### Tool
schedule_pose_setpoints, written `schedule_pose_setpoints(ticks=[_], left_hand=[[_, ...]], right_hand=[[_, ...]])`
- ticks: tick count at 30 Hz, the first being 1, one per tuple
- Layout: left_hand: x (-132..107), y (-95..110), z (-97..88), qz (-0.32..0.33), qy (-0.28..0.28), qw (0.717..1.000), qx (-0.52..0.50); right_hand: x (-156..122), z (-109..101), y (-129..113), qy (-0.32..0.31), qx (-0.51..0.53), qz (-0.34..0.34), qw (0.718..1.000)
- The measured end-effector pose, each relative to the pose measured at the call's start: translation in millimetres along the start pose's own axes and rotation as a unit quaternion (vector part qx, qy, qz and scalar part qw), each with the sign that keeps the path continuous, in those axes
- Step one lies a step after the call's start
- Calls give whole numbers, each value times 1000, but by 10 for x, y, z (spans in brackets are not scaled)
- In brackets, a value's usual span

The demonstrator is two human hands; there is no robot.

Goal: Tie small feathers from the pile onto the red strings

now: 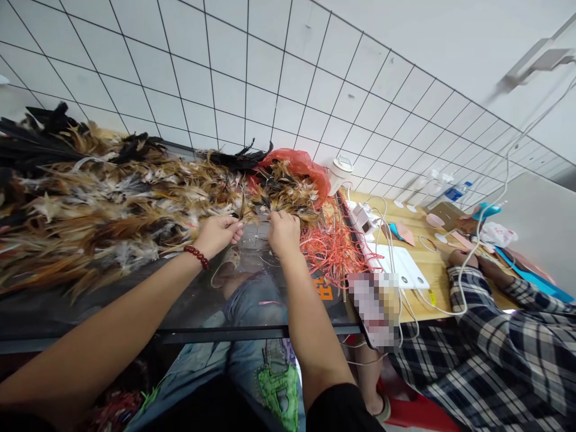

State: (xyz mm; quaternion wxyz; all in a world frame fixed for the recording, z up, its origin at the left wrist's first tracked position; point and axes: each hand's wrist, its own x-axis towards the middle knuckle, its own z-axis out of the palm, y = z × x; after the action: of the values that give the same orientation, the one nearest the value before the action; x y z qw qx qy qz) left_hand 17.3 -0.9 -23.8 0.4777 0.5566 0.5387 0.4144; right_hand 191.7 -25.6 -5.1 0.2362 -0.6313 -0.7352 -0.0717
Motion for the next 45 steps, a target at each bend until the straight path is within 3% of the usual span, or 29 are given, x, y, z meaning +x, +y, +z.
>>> schedule_pose_setpoints(ticks=[4, 8, 11, 16, 20, 23, 26, 28, 30, 34, 36, 38, 40, 43, 45], left_hand=[[-25, 41, 6, -9, 5, 1000, -22], [-56, 87, 8, -1, 3, 999, -41], [-70, 87, 15, 7, -16, 997, -68], [-106, 88, 35, -46, -62, 989, -128], [-125, 132, 15, -89, -67, 974, -198], [-112, 158, -27, -99, -72, 957, -263], [-100, 164, -58, -104, -101, 945, -295], [-110, 163, -58, -97, -130, 943, -290], [-133, 167, -45, -89, -157, 945, -271], [-158, 190, -36, -93, -168, 946, -260], [-135, 202, -64, -86, -135, 943, -293], [-92, 211, -110, -69, -84, 930, -352], [-47, 217, -156, -52, -42, 909, -410], [-7, 225, -194, -49, 12, 888, -457], [-3, 232, -194, -56, 38, 885, -462]], right_hand=[[26, 69, -3, 41, 132, 30, 990], [50, 191, -61, 27, 317, 4, 948], [54, 271, -120, 8, 398, 20, 917], [61, 334, -100, 28, 455, 86, 886], [78, 348, -27, 67, 465, 153, 869], [80, 325, -42, 18, 479, 188, 857], [71, 272, -128, -72, 549, 217, 804], [65, 238, -191, -91, 608, 222, 757], [66, 214, -233, -67, 646, 217, 729], [93, 197, -228, 18, 661, 208, 721], [110, 204, -185, 58, 657, 209, 722], [116, 228, -128, 92, 627, 214, 743], [107, 268, -82, 89, 556, 206, 800], [74, 332, -97, -8, 361, 151, 920], [61, 361, -184, -66, 218, 87, 970]])
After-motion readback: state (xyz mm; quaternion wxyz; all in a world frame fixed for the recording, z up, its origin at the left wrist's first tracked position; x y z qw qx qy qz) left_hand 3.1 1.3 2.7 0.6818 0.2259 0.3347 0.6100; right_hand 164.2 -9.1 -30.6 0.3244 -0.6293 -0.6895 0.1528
